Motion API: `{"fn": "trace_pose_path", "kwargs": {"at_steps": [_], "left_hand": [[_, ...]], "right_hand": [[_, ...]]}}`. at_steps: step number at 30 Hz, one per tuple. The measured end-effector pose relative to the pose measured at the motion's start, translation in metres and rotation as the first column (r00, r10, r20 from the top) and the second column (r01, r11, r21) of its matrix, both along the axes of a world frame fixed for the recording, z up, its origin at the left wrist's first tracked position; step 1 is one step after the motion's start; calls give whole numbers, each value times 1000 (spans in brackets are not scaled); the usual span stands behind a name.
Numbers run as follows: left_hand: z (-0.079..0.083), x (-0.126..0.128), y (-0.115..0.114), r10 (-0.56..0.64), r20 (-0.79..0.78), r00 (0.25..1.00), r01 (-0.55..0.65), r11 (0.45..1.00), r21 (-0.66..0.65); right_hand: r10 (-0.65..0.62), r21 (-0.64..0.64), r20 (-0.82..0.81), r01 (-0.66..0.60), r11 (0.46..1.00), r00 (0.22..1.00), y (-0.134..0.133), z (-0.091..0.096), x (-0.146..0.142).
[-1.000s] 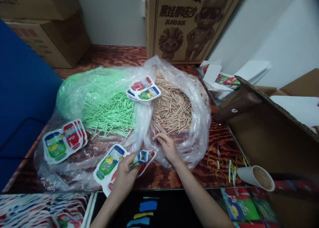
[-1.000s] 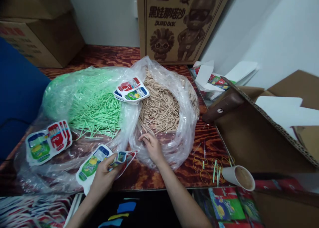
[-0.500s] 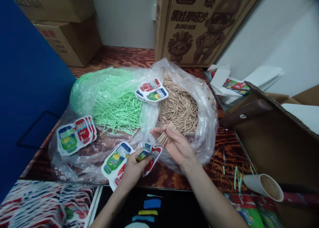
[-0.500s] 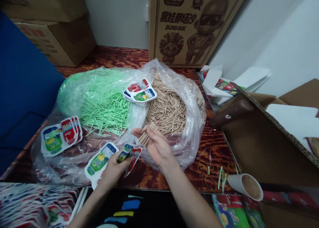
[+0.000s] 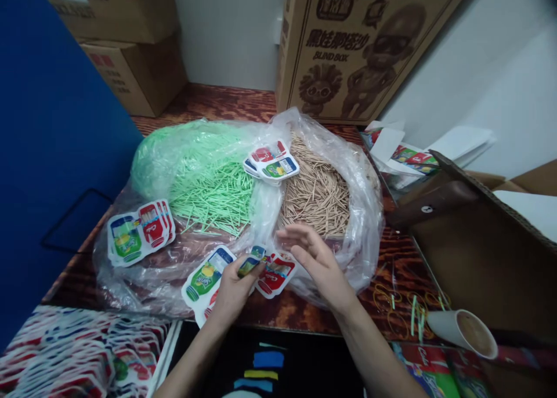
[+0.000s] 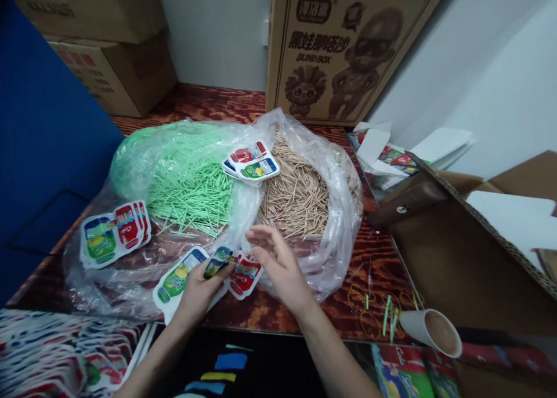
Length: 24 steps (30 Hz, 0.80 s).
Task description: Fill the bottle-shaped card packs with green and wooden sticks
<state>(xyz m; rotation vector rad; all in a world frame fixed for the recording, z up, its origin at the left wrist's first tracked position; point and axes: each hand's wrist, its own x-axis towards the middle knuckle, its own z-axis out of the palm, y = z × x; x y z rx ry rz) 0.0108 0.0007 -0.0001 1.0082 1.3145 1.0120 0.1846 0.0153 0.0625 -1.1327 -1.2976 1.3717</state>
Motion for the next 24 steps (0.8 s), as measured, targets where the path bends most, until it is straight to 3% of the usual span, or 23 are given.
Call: {"fn": "trace_pose_path", "kwargs": {"at_steps": [4,9,11,16,18,21,24], "left_hand": [[1,-1,2,15,43,999,-16,1000,20],[3,0,1,-3,55,998,2,1000,14],[3,0,0,-33,48,998,32,999,27],[0,-4,-1,-73,54,996,70,996,62],[1,-8,-1,-59,69,996,57,998,26],[3,-12,-2,-28,146,989,33,999,-35],[3,-14,-2,-8,225,974,24,997,-67]], "right_hand": [[-16,218,334,-60,974,942,-4,-5,-3],[-110,343,402,-39,938,909,-7,3,-9],[-94,390,457,-105,915,884,-6,10,-13],[37,360,576,-294,886,817,-2,17,-21],[59,339,530,-275,900,846,-2,17,-20],[-43,361,433,-129,924,901,-5,14,-16],[-59,359,475,-133,924,878,-8,8,-13]]}}
